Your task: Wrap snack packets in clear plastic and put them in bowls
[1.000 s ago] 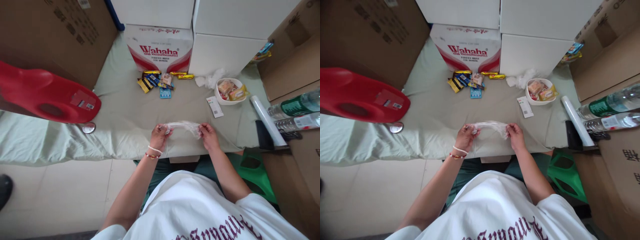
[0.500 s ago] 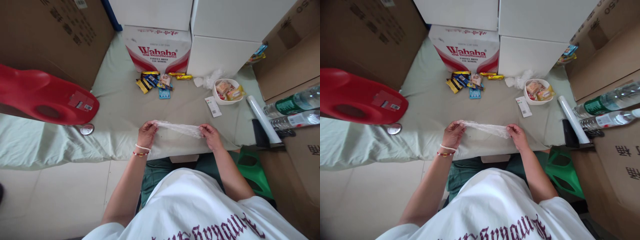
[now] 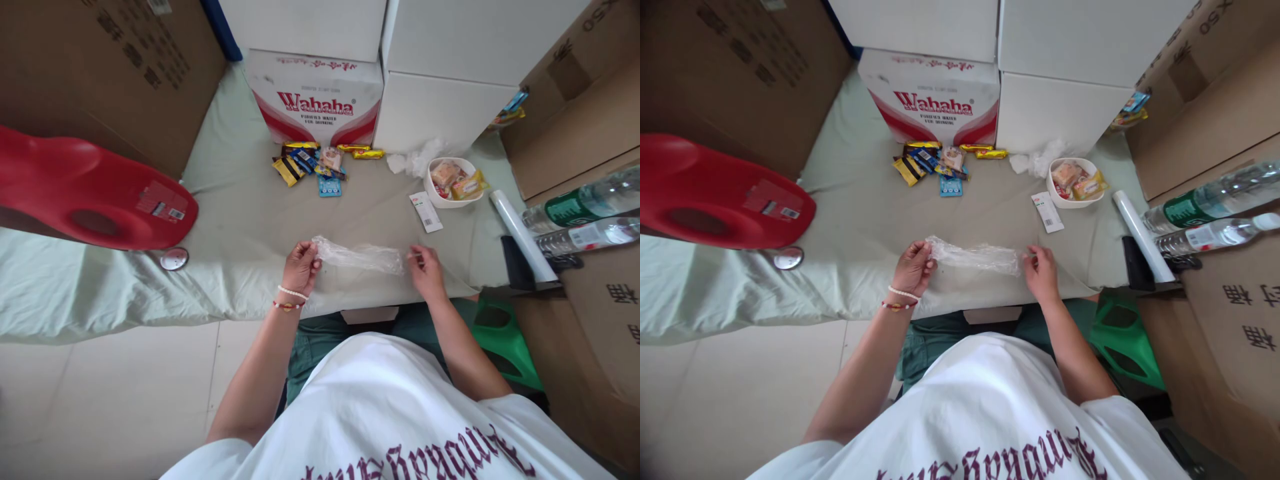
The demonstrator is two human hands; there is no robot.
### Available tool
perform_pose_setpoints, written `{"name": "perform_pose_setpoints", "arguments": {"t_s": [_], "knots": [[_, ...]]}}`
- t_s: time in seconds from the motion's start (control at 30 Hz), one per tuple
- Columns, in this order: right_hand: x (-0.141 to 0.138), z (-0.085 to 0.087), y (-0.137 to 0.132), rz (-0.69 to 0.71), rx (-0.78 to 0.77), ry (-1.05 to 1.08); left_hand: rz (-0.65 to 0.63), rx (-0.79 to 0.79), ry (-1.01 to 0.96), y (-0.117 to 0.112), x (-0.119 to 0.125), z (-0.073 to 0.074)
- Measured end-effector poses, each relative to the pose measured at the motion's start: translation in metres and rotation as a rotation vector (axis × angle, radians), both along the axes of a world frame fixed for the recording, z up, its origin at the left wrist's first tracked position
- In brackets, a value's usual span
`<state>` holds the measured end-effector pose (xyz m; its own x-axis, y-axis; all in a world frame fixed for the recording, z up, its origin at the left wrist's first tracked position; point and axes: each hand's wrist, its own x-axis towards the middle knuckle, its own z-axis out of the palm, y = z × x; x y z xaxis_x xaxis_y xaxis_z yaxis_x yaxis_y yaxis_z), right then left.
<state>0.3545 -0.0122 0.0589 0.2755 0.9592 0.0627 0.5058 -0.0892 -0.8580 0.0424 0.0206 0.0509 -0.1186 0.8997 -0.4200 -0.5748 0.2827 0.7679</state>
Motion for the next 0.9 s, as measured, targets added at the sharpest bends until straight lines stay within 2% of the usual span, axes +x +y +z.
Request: {"name": "perform_pose_setpoints", "arguments": {"t_s": [0.07, 0.13, 0.23, 0.33, 0.47, 0.57, 0.63, 0.73, 0.8, 0.9], "knots": [[-0.005, 0.012, 0.0, 0.034, 0.178, -0.198, -0.011, -0.009, 0.003, -0.002, 0.003, 0.0], [-0.018, 0.024, -0.001, 0.184, 0.288, -0.301, -0.02, -0.007, 0.003, -0.003, 0.006, -0.001], [-0.041, 0.028, 0.001, 0.45, 0.313, -0.401, -0.04, 0.001, 0.003, -0.003, 0.012, -0.002], [-0.057, 0.012, 0.004, 0.58, 0.205, -0.547, -0.046, 0.013, 0.009, -0.003, 0.012, -0.003], [-0.063, -0.017, 0.006, 0.604, -0.004, -0.66, 0.043, 0.007, 0.068, -0.008, 0.007, -0.004], [-0.065, -0.028, 0.004, 0.555, -0.068, -0.623, 0.016, -0.075, 0.227, -0.017, 0.011, -0.005], [-0.068, -0.03, 0.002, 0.533, -0.058, -0.555, -0.114, -0.157, 0.311, -0.024, 0.022, -0.006], [-0.075, -0.026, -0.002, 0.535, 0.015, -0.363, -0.302, -0.243, 0.336, -0.029, 0.046, -0.006], [-0.08, -0.019, -0.007, 0.601, 0.072, -0.207, -0.305, -0.243, 0.363, -0.028, 0.062, -0.007], [-0.081, -0.003, -0.014, 0.74, 0.123, -0.008, -0.184, -0.169, 0.394, -0.023, 0.074, -0.008]]}}
